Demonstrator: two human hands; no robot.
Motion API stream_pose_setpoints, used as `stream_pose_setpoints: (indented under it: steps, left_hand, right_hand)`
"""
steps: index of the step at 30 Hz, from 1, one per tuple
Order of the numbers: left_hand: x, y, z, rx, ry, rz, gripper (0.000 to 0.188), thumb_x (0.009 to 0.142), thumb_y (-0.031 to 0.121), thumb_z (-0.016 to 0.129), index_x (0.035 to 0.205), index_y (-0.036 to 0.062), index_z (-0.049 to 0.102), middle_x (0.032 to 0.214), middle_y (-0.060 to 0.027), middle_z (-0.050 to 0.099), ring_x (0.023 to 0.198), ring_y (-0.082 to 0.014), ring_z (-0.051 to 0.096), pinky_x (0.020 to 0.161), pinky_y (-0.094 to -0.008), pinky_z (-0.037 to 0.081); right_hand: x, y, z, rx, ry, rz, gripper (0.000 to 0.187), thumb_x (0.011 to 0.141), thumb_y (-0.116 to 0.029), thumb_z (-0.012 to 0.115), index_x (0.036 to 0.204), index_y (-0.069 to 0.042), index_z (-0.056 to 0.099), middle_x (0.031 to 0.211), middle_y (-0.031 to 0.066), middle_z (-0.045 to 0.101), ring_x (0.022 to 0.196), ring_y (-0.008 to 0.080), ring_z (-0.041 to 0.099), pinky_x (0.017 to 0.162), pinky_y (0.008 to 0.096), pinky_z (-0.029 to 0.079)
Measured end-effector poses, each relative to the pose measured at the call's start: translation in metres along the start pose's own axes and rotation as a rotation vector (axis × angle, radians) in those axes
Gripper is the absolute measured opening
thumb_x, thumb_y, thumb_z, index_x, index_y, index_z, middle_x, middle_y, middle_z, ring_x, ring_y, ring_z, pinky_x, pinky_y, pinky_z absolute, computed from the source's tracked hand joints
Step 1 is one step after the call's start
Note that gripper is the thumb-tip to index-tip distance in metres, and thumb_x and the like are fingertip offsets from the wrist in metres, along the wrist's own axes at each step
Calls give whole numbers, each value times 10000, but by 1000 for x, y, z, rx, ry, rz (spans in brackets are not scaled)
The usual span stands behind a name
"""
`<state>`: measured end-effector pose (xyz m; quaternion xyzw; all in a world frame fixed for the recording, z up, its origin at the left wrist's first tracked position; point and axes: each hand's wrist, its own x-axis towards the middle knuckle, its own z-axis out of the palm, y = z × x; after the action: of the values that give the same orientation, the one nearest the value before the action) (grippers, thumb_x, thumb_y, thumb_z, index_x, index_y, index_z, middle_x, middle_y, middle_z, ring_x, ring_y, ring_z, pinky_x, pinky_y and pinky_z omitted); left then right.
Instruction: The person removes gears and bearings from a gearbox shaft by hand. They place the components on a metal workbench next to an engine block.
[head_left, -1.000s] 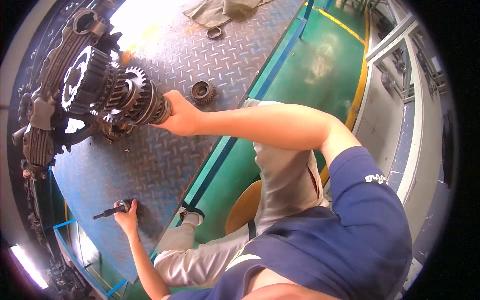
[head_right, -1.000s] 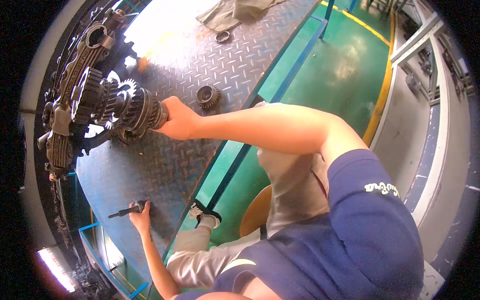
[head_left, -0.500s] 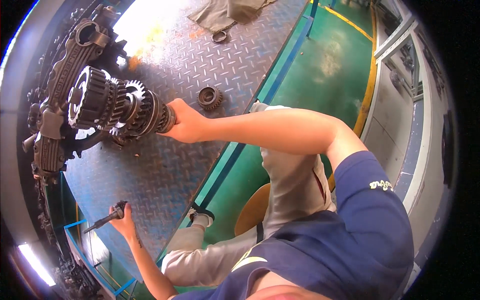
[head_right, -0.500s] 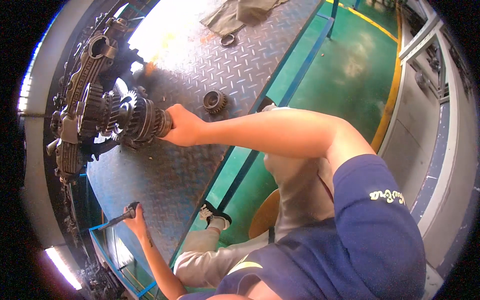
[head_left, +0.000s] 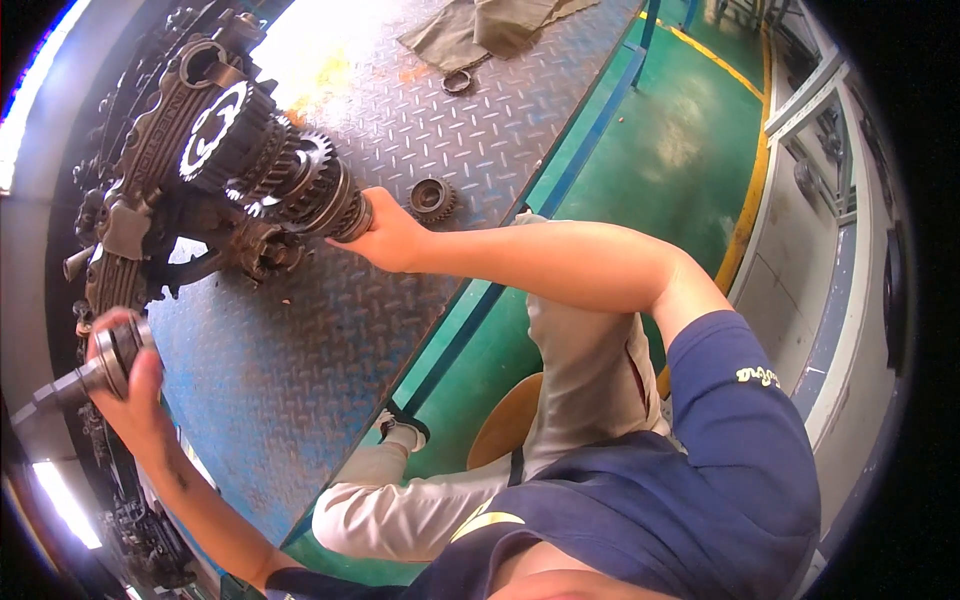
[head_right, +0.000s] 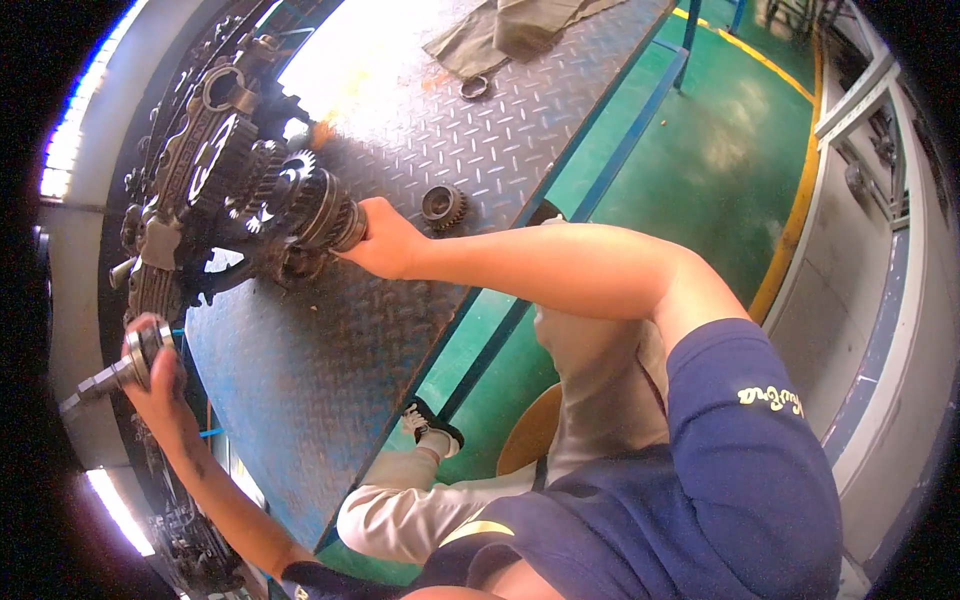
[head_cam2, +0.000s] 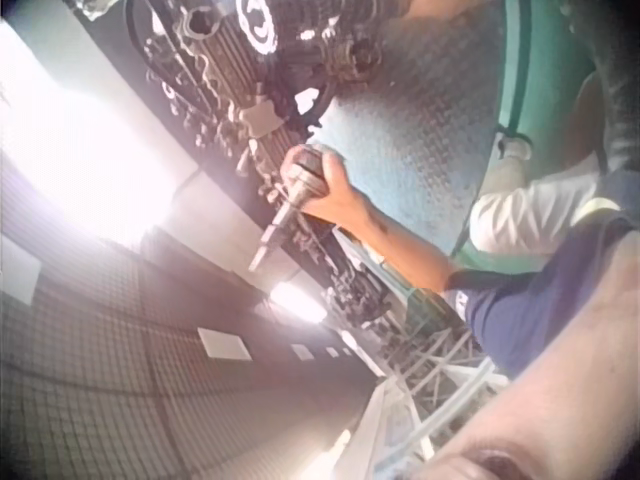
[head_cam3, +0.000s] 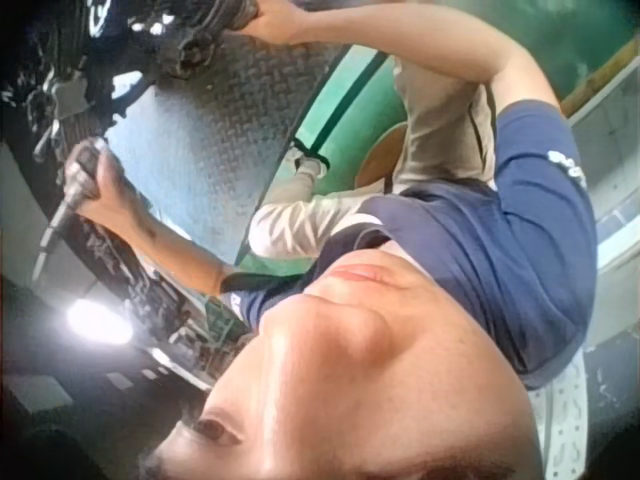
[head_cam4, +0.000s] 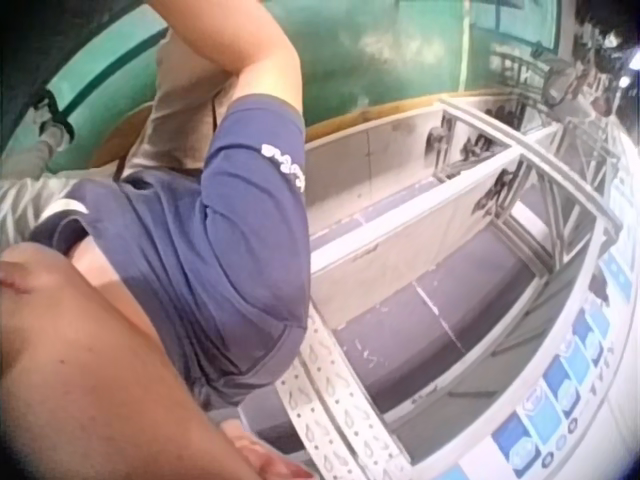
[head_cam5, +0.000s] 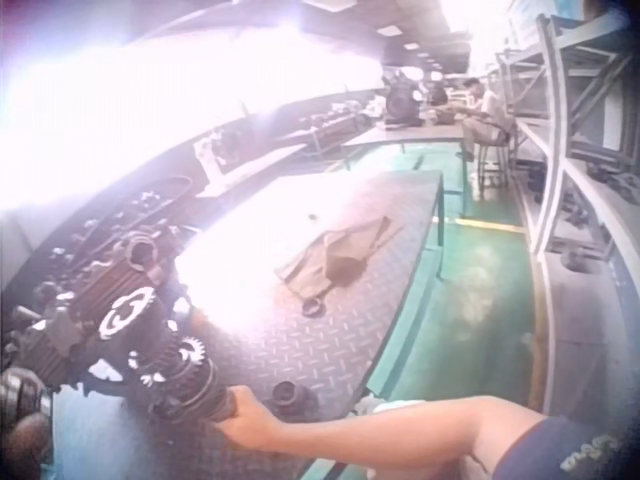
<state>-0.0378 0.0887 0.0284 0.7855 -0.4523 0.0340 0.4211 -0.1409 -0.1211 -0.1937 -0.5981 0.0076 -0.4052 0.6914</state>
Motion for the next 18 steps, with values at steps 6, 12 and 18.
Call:
stream_pose_setpoints:
  steps: [6,12,18]
  left_hand:
    - [63,42,29,-54,-70,36,349,715,244,667,995,46,599,733,20,544,559,-29,433,469,-170,290]
    - [82,55,43,-210,-125,-33,354,691,224,730,967,47,597,711,29,539,529,-25,417,445,-173,271]
    - [34,7,40,-28,-247,-87,285,679,99,691,930,43,568,813,-7,544,704,-80,493,647,-221,422]
  right_hand:
    - [-3,1,-10,-38,34,49,168,770,-75,661,894,24,605,752,31,615,729,66,451,677,288,422]
    - [-4,2,-2,-31,-56,55,193,775,-44,648,959,8,627,888,46,654,835,65,502,780,268,428]
    - [-6,12,-3,-38,-36,-39,171,756,-119,645,794,36,585,620,49,543,656,68,416,591,306,410]
